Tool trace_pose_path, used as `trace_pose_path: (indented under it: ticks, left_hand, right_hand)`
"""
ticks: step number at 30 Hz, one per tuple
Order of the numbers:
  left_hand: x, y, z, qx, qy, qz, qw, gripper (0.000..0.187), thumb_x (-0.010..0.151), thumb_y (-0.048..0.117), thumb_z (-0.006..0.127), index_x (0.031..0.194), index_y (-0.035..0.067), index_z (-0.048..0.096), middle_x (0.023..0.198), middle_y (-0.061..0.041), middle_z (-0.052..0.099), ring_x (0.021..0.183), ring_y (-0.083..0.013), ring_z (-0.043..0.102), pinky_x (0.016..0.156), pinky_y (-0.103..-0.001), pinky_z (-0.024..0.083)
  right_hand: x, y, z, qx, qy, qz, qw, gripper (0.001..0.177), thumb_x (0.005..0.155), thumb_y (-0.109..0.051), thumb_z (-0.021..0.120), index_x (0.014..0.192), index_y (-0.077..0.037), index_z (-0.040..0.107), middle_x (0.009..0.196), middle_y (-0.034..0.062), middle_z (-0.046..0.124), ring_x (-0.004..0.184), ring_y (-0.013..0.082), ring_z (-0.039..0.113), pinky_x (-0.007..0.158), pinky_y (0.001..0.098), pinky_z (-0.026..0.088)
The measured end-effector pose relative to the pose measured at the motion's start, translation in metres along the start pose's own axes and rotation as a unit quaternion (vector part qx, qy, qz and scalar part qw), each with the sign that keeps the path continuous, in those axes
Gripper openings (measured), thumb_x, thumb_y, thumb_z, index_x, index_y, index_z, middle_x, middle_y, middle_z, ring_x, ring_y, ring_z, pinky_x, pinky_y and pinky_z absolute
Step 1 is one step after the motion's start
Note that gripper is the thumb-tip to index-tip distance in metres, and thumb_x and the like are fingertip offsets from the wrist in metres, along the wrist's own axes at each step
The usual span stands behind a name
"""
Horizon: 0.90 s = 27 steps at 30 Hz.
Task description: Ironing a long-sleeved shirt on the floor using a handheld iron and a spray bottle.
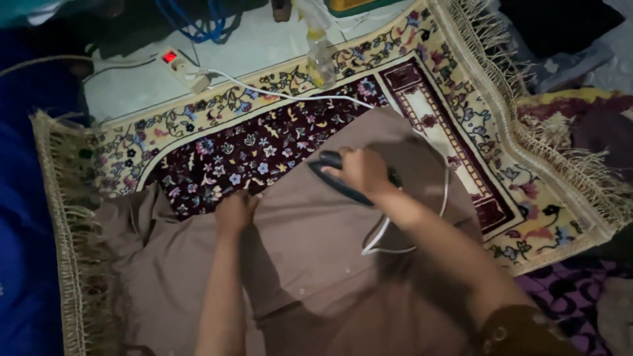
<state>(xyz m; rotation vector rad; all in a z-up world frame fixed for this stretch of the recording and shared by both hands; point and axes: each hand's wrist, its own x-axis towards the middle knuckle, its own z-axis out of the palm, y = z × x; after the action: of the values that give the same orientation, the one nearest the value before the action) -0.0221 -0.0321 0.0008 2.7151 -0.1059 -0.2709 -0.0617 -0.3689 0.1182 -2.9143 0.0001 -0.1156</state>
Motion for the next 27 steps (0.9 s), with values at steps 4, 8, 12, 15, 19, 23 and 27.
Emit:
trace_pose_path:
  ticks: [4,8,12,15,19,23,27]
  left_hand:
    - [-0.008,0.012,-0.001,0.027,0.004,-0.002,1.000,0.044,0.090,0.055,0.068,0.092,0.011,0.075,0.094,-0.016,0.076,0.093,-0.0372,0.071,0.087,-0.052,0.052]
    - [-0.015,0.042,-0.004,0.106,0.128,0.041,0.985,0.032,0.088,0.033,0.067,0.110,0.011,0.072,0.112,-0.015,0.071,0.109,-0.0353,0.066,0.099,-0.053,0.047]
    - [-0.005,0.058,0.052,0.014,0.146,0.203,0.968,0.052,0.099,0.014,0.056,0.150,0.008,0.052,0.151,-0.017,0.054,0.136,-0.0366,0.051,0.117,-0.055,0.040]
    - [-0.026,0.116,0.045,0.005,0.105,0.240,0.965,0.066,0.090,0.026,0.058,0.153,0.013,0.044,0.158,-0.015,0.044,0.147,-0.0346,0.039,0.118,-0.060,0.027]
    - [-0.025,0.128,0.063,0.029,0.078,0.241,0.967,0.065,0.104,0.043,0.051,0.162,0.020,0.033,0.168,-0.011,0.028,0.154,-0.0359,0.025,0.122,-0.062,0.016]
    - [-0.028,0.126,0.070,0.052,0.049,0.182,0.981,0.069,0.100,0.054,0.045,0.161,0.026,0.029,0.171,-0.004,0.018,0.156,-0.0309,0.019,0.119,-0.069,0.009]
    - [-0.026,0.127,0.068,0.059,0.033,0.168,0.983,0.070,0.100,0.054,0.046,0.162,0.027,0.028,0.171,-0.002,0.015,0.157,-0.0290,0.013,0.118,-0.072,0.005]
  right_hand:
    - [0.020,0.011,0.017,0.020,0.052,0.024,0.998,0.057,0.082,-0.065,0.073,0.094,-0.009,0.074,0.074,0.0193,0.072,0.068,0.0400,0.071,0.061,0.0515,0.056]
    - [0.038,0.031,0.029,-0.006,0.079,0.093,0.992,0.059,0.083,-0.065,0.074,0.090,-0.006,0.071,0.076,0.0190,0.072,0.072,0.0392,0.072,0.064,0.0494,0.057]
    - [0.010,0.050,0.025,0.006,0.134,0.084,0.987,0.055,0.082,-0.061,0.074,0.093,-0.007,0.071,0.078,0.0181,0.072,0.073,0.0406,0.071,0.062,0.0495,0.056]
    - [-0.012,0.061,0.002,0.017,0.073,0.129,0.989,0.055,0.084,-0.063,0.073,0.095,-0.009,0.072,0.077,0.0188,0.072,0.070,0.0416,0.071,0.059,0.0524,0.055]
    - [-0.019,0.076,-0.008,-0.008,0.025,0.174,0.984,0.059,0.083,-0.063,0.073,0.106,-0.009,0.070,0.074,0.0195,0.071,0.067,0.0418,0.071,0.057,0.0539,0.054]
    - [0.001,0.090,0.009,-0.065,0.100,0.140,0.983,0.062,0.086,-0.069,0.072,0.091,-0.007,0.069,0.071,0.0166,0.070,0.066,0.0379,0.071,0.058,0.0475,0.056]
    - [0.039,0.105,0.022,-0.095,0.194,0.116,0.970,0.062,0.081,-0.066,0.075,0.096,-0.006,0.071,0.065,0.0150,0.069,0.061,0.0360,0.070,0.055,0.0462,0.055]
